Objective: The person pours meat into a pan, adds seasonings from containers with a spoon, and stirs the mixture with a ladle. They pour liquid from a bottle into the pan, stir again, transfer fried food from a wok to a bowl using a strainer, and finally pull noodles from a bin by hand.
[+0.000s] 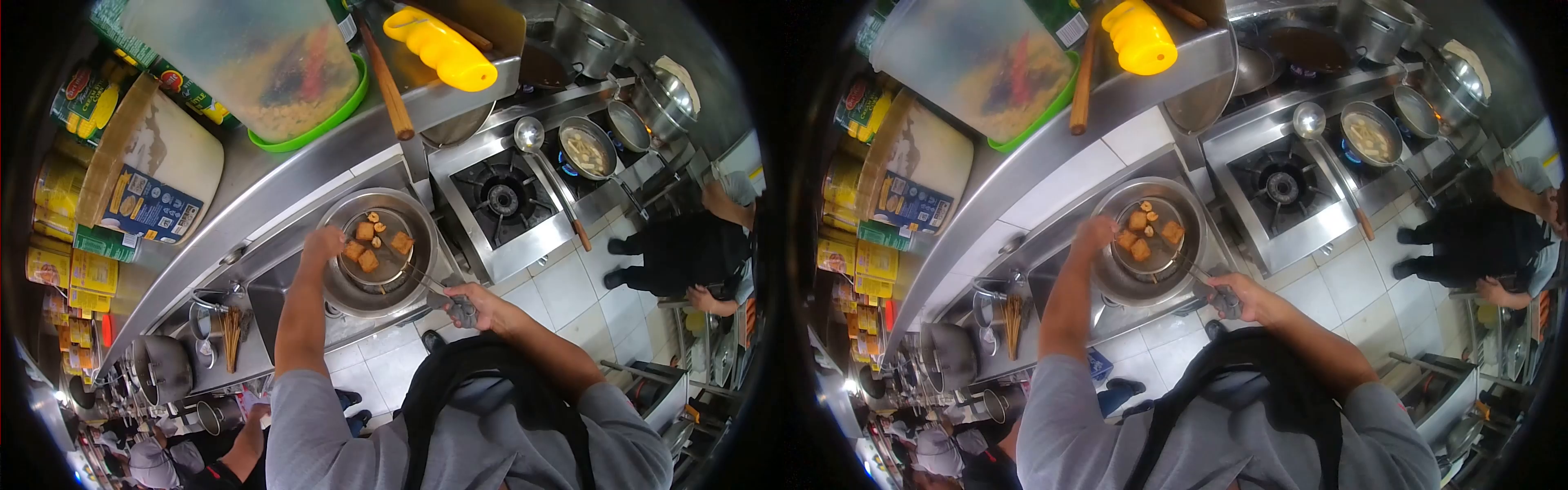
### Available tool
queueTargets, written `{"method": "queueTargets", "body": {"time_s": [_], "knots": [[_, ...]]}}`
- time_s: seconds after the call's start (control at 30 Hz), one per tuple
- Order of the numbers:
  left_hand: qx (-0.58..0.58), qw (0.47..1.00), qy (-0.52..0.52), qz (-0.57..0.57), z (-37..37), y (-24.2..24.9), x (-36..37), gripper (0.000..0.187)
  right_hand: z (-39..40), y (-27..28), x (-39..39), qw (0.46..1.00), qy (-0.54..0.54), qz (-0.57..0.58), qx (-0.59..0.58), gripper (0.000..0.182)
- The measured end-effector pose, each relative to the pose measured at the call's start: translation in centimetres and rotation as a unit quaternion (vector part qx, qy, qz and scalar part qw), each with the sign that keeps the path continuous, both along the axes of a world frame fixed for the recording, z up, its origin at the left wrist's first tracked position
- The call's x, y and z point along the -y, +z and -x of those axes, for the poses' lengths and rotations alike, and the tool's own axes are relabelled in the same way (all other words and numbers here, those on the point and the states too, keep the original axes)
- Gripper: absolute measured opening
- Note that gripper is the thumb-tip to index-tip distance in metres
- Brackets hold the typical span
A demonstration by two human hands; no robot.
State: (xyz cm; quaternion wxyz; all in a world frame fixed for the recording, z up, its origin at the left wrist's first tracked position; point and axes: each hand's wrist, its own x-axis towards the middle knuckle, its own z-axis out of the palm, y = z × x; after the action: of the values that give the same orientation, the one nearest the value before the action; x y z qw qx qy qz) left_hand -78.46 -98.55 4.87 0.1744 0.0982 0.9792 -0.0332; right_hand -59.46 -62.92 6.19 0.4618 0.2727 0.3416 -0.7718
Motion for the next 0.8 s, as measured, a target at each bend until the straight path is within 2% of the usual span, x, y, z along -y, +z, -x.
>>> {"method": "queueTargets", "body": {"time_s": [0.07,0.17,0.23,0.37,0.47,0.53,0.67,0.73,0.77,0.8], "knots": [[-0.04,0.999,0.03,0.014,0.0,0.2,-0.4,0.021,0.0,0.0,0.0,1.0,-0.001,0.003,-0.003,0.023],[-0.06,0.998,0.017,0.006,0.4,-0.4,0.0,0.021,0.0,-0.2,0.1,1.0,0.003,0.01,0.004,0.022],[-0.075,0.997,-0.027,-0.022,0.8,-1.4,0.5,0.019,0.1,0.0,0.2,1.0,0.002,0.013,0.004,0.022],[-0.009,1.0,-0.005,0.014,0.6,-0.9,0.3,0.019,-0.1,-0.1,0.1,1.0,-0.006,0.008,0.002,0.021],[0.005,1.0,-0.006,-0.018,0.8,-0.9,0.2,0.018,-0.1,0.1,0.0,1.0,-0.006,0.011,0.0,0.02],[0.003,0.998,-0.013,0.062,1.0,0.1,-0.6,0.019,-0.2,0.0,0.0,1.0,-0.007,0.015,-0.002,0.02],[-0.013,0.999,-0.047,-0.01,0.2,1.4,-0.8,0.02,-0.1,-0.2,0.0,1.0,-0.007,0.017,0.006,0.02],[-0.038,0.998,0.03,0.03,-0.6,4.4,-2.2,0.022,-0.1,-0.1,-0.2,1.0,-0.005,0.022,0.003,0.02],[-0.038,0.998,0.028,0.031,-1.0,5.0,-1.9,0.022,-0.1,0.0,-0.2,1.0,-0.002,0.027,0.0,0.02],[-0.101,0.994,0.042,-0.002,-1.9,5.3,-1.1,0.022,-0.1,-0.2,-0.3,1.0,-0.004,0.028,0.0,0.02]]}}
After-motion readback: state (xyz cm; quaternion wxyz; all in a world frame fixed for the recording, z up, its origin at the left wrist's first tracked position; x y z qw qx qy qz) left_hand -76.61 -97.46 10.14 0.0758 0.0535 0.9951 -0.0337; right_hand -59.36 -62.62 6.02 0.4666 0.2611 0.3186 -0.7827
